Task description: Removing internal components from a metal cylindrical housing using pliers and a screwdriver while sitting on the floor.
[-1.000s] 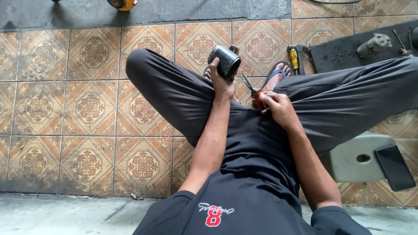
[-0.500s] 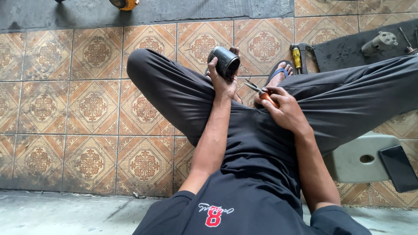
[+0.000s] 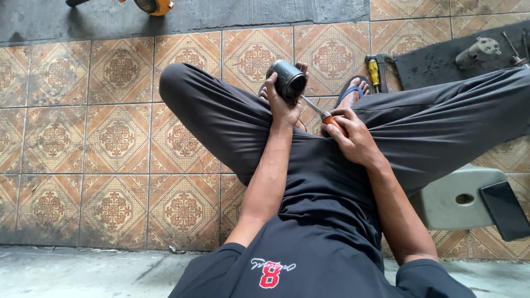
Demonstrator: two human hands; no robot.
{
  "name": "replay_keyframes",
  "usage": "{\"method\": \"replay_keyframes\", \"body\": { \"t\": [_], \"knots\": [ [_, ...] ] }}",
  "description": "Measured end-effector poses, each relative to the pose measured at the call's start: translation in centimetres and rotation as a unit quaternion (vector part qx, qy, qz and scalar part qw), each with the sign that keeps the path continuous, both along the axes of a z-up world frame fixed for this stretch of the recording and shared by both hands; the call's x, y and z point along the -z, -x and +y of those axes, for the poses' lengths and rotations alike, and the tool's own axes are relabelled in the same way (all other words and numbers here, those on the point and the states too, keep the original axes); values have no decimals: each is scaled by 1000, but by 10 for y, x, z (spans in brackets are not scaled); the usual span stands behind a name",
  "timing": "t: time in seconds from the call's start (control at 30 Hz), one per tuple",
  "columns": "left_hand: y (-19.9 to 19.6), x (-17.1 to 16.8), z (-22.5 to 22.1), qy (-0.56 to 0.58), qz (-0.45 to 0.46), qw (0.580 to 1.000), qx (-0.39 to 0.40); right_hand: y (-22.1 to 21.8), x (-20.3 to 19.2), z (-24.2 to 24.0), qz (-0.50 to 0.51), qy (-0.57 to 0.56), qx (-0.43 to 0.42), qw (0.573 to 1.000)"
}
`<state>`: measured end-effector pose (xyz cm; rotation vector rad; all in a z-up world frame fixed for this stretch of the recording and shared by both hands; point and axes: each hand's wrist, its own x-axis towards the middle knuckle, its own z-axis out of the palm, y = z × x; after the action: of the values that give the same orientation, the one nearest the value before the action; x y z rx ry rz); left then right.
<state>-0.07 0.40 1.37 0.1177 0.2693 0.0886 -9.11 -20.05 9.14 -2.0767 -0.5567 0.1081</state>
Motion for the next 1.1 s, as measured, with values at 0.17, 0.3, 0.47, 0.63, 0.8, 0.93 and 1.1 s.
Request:
{"method": "replay_keyframes", "body": {
  "t": [0.17,0.3,0.47,0.63,0.8,0.93,1.1],
  "knots": [
    [-7,9,5,35,27,999,19,0,3,-12,28,-114,-40,992],
    [-6,5,5,33,37,999,15,-6,9,-16,7,-52,-15,999],
    [-6,4,4,34,33,999,0,2,-10,3,38,29,50,998],
    [-1,-4,1,27,27,999,0,-1,-5,4,55,38,63,996],
    [-1,-6,0,22,6,1000,2,-3,3,2,37,44,59,997],
    [1,-11,-1,19,-2,1000,1,-2,5,2,27,43,58,997],
    [-1,-3,0,44,-7,999,1,0,-3,3,13,20,46,999]
  ]
}}
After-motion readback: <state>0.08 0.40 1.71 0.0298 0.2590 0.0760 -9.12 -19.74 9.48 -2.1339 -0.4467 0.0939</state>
